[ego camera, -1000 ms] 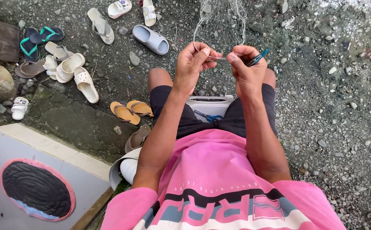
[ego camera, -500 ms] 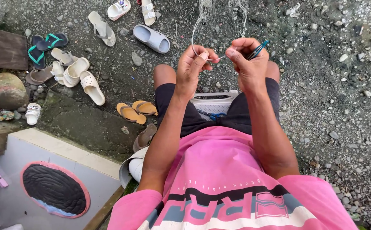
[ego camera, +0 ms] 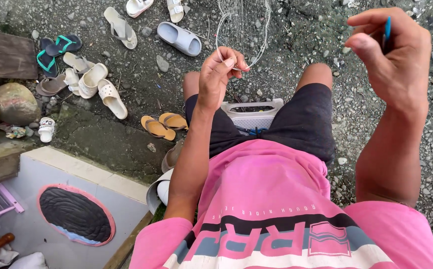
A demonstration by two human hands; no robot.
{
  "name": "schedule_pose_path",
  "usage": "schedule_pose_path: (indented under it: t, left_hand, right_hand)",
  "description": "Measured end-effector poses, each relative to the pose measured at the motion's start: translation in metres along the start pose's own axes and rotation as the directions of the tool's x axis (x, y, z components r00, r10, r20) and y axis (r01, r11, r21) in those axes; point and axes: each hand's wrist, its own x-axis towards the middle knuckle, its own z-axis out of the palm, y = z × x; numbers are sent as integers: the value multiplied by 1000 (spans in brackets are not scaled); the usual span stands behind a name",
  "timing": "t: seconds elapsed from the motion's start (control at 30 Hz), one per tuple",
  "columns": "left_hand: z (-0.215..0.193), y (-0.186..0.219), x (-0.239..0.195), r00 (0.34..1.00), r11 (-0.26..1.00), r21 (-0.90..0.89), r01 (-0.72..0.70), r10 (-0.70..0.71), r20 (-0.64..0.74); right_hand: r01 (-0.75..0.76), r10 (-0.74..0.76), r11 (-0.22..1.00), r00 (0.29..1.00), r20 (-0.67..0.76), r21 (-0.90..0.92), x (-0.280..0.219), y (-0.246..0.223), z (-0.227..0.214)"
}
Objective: Repairing a fishing net by meticulously knotting and threading thin translucent line using a small hand tool while sitting outdoors.
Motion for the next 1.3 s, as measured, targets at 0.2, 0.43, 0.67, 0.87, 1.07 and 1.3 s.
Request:
schedule_pose_path:
  t: [0.2,0.43,0.67,0.87,1.07,1.3]
  left_hand:
    - [5,6,2,999,1000,-22,-18,19,39]
    - [4,8,-12,999,999,17,-50,50,5]
    - [8,19,-18,992,981,157,-116,121,-23]
    - [2,20,-22,996,987,135,-87,90,-13]
    - [2,17,-23,995,991,106,-85,90,-45]
    - [0,18,-27,995,987,144,-70,79,-63]
  right_hand:
    - [50,-41,998,983,-177,45,-12,7,4]
    - [89,-122,960,986,-115,-264,-9,-19,62]
    - [291,-292,921,956,34,-260,16,-42,111]
    - [357,-350,902,934,75,-242,24,-46,113]
    - [371,-358,892,929,96,-258,27,-45,117]
    - [372,-359,920,926,118,-122,32,-39,119]
